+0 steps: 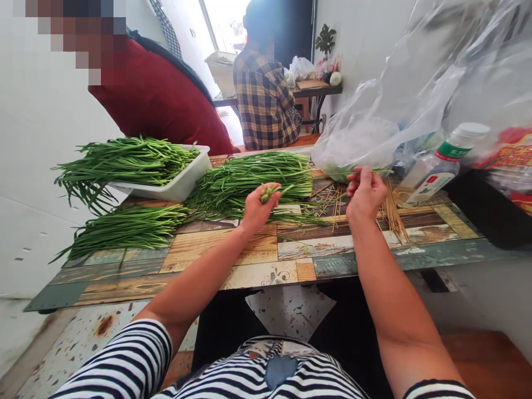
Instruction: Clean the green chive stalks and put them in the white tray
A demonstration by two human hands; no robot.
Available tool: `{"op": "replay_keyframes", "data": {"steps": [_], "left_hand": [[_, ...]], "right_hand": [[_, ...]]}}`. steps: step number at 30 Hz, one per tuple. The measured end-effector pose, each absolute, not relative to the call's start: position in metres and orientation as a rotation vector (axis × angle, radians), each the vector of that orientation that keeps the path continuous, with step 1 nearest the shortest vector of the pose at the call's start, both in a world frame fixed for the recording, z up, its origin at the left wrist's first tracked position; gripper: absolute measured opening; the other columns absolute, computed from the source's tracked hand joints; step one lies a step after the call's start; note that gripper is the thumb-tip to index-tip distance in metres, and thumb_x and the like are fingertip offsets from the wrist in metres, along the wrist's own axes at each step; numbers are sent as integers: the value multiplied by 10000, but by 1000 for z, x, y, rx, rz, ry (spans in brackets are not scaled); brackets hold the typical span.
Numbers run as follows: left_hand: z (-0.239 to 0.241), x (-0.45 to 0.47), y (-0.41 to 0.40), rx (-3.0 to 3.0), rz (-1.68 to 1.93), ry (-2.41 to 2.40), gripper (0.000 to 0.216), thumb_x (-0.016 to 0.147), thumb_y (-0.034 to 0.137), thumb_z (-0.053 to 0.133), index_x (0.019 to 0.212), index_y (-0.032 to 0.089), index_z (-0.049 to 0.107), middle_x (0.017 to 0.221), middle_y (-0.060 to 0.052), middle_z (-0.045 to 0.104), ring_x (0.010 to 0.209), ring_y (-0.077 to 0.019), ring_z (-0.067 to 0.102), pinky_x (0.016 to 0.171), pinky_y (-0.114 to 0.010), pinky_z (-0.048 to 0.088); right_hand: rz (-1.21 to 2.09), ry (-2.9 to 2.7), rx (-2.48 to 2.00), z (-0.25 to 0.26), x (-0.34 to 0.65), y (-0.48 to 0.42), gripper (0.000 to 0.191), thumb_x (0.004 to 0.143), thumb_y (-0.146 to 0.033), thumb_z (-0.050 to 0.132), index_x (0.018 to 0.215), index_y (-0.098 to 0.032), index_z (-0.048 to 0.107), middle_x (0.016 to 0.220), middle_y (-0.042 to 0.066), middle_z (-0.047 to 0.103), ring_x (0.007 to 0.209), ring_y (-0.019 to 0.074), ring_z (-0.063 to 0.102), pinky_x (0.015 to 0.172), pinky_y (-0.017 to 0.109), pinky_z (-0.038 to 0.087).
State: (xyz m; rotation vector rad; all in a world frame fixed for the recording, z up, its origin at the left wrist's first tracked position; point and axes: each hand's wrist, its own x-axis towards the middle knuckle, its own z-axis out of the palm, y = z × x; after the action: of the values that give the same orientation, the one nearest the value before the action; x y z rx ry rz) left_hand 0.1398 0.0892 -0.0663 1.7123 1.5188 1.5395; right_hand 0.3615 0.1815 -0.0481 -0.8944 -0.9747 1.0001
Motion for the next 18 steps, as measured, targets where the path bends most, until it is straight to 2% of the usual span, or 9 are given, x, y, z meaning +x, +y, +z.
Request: {"op": "replay_keyframes", "data": {"steps": [2, 5, 7, 10, 13, 16, 18], "left_hand": [[-67, 138, 93, 1519, 1702, 1484, 366, 850, 482, 552, 989, 157, 647, 596, 22, 559, 524, -97, 502, 549, -227, 429], [-71, 136, 97, 1363, 1790, 1447, 441, 820, 552, 566, 977, 146, 644, 579, 30, 517, 512, -86, 465, 516, -220, 406], [-74, 136, 99, 1357, 1779, 1453, 445, 819, 566, 561, 939, 147, 649, 580, 30, 514, 517, -78, 456, 518, -213, 400], [-75, 136, 99, 1384, 1741, 1470, 418, 827, 553, 558, 864, 146, 647, 581, 29, 523, 519, -73, 457, 520, -207, 395], [-75, 137, 95, 1462, 1670, 1471, 367, 848, 505, 550, 823, 149, 639, 583, 33, 541, 511, -72, 469, 526, -209, 399], [-74, 139, 91, 1659, 1592, 1521, 302, 870, 418, 547, 754, 154, 639, 602, 25, 574, 531, -78, 490, 568, -213, 410], [-74, 141, 89, 1797, 1544, 1548, 252, 865, 349, 558, 726, 158, 642, 649, 9, 618, 593, -94, 533, 623, -219, 427]], "right_hand": [[1059, -914, -846, -45, 366, 182, 415, 694, -632, 572, 648, -234, 463, 501, -52, 450, 398, 81, 329, 378, 237, 256], [1292, -1111, -765, -38, 369, 177, 492, 731, -659, 505, 563, -243, 304, 423, -82, 221, 364, 91, 192, 364, 254, 204], [1364, -1262, -756, -36, 368, 173, 508, 727, -674, 507, 558, -248, 288, 421, -87, 174, 367, 96, 158, 370, 261, 183], [1302, -1454, -912, -40, 359, 169, 517, 716, -735, 494, 573, -249, 391, 412, -71, 272, 366, 102, 228, 391, 266, 205], [1006, -1601, -1184, -50, 349, 165, 536, 737, -742, 475, 569, -233, 475, 436, -18, 407, 414, 131, 377, 438, 275, 258], [554, -1716, -1379, -53, 343, 159, 492, 764, -653, 529, 536, -218, 505, 534, 60, 529, 595, 195, 537, 515, 292, 310], [432, -1775, -1348, -49, 339, 152, 460, 783, -606, 539, 550, -209, 547, 612, 87, 585, 688, 215, 571, 561, 298, 341]]}}
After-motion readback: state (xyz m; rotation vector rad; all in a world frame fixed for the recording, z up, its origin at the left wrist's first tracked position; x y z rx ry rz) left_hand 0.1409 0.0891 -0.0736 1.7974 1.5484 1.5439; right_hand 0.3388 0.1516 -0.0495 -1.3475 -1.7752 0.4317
